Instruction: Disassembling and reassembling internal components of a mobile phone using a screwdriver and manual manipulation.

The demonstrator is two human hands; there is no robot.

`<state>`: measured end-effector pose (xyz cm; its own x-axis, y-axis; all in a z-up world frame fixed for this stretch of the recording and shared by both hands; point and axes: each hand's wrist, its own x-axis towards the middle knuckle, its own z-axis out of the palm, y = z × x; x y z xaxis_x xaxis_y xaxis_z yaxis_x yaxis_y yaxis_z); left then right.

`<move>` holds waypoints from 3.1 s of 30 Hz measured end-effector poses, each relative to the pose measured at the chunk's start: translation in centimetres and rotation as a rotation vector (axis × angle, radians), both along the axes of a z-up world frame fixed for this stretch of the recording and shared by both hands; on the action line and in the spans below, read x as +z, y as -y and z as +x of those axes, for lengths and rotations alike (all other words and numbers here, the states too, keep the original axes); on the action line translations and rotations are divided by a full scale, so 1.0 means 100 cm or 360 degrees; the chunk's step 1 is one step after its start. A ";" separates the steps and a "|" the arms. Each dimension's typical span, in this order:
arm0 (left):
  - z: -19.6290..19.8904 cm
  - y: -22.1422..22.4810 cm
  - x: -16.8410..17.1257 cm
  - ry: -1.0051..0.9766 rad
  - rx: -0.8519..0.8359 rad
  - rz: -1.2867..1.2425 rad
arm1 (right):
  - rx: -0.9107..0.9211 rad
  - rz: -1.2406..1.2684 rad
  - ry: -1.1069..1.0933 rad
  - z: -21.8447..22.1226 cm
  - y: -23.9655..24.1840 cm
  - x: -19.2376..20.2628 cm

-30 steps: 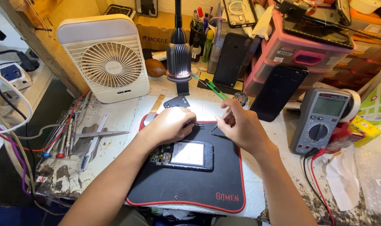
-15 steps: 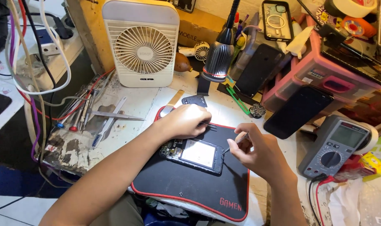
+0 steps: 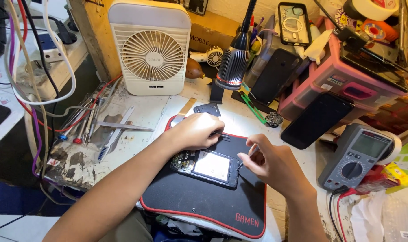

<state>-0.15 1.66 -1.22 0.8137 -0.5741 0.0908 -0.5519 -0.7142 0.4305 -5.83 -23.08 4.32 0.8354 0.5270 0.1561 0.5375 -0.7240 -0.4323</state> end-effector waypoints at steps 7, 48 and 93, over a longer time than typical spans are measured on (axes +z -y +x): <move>-0.001 0.002 -0.004 0.0057 -0.0038 0.0047 | 0.0091 -0.0074 -0.0543 -0.013 0.005 0.014; -0.005 0.003 0.010 -0.0088 0.0051 0.0043 | 0.0032 -0.0192 -0.0072 -0.009 0.002 0.010; -0.020 0.007 0.018 -0.0308 -0.0037 -0.0976 | -0.0265 0.1344 0.0098 0.021 -0.038 -0.046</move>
<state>-2.14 1.00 0.59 0.8361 -0.4825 0.2611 -0.4360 -0.2956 0.8500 -3.68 -19.30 -0.25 0.8688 0.0854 0.4877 0.4928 -0.2450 -0.8349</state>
